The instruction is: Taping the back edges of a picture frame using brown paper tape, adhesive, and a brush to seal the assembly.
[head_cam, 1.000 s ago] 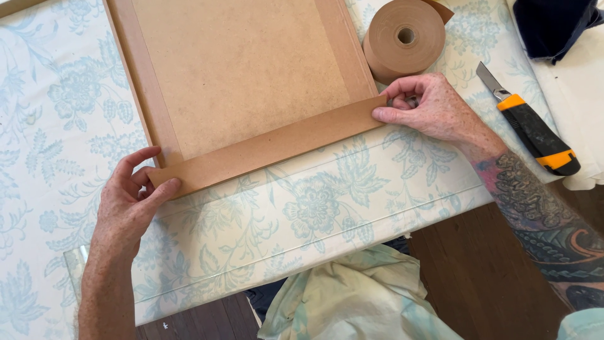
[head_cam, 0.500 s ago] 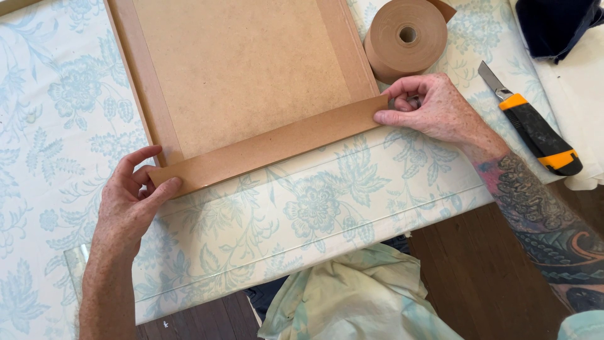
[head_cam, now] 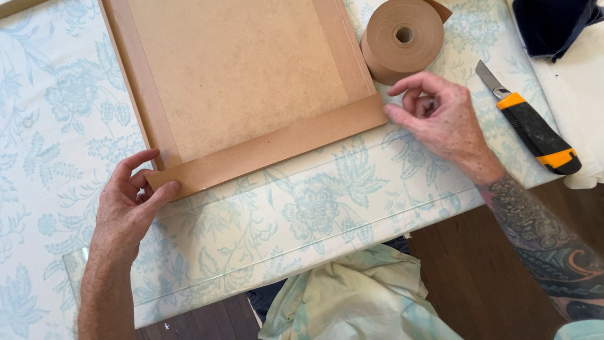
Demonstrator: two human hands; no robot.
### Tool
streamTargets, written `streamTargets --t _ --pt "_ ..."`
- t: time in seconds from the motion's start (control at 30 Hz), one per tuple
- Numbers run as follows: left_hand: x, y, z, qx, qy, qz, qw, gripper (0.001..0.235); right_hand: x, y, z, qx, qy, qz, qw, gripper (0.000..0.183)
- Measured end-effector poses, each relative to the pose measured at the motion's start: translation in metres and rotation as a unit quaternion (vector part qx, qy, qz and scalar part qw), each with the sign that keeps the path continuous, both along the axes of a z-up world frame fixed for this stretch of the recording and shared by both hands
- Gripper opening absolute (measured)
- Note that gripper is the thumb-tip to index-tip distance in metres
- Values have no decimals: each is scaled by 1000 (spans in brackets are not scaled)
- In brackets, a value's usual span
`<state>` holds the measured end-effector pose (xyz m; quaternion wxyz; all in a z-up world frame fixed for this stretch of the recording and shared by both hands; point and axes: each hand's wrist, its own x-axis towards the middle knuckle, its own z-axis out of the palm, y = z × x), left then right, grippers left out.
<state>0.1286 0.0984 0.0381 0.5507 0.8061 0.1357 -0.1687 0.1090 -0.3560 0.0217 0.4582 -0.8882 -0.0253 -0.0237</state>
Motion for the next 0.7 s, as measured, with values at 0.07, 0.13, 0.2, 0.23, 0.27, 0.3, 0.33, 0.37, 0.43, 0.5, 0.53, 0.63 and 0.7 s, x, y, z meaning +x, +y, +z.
streamTargets --t 0.07,0.13,0.2,0.23,0.27,0.3,0.33,0.37,0.43,0.5,0.53,0.63,0.7 --pt "-1 0 0 -4 -1 -1 1000 58 -2 1 1 12 -13 -19 1000 19" --pt "-1 -1 1 -1 -3 -2 1000 58 -1 -1 -3 -5 -22 -24 999 13" --pt "0 -4 5 8 1 -1 1000 57 2 3 -1 -5 -21 -31 999 13" --pt "-1 -5 7 18 7 0 1000 57 2 6 0 -5 -18 -37 999 13" --pt "0 -4 6 18 6 0 1000 57 3 6 0 -5 -19 -37 999 13" --pt "1 -4 5 17 9 4 1000 58 5 6 0 -4 -10 -38 999 13" --pt "1 -3 5 16 13 10 1000 58 5 7 0 -2 1 -38 999 13" --pt "1 -4 6 17 14 11 1000 58 4 6 1 -2 1 -37 999 13" --pt "1 -5 8 5 25 18 1000 59 3 3 3 -1 22 -53 998 13" --pt "1 -4 9 4 24 15 1000 59 3 2 4 11 38 -43 998 14" --pt "1 -4 9 2 21 11 1000 59 2 1 4 22 53 -33 998 15" --pt "1 -3 7 1 23 16 1000 58 2 6 7 50 82 -48 994 14" --pt "0 -6 11 5 23 14 1000 58 2 5 6 54 84 -44 994 14"
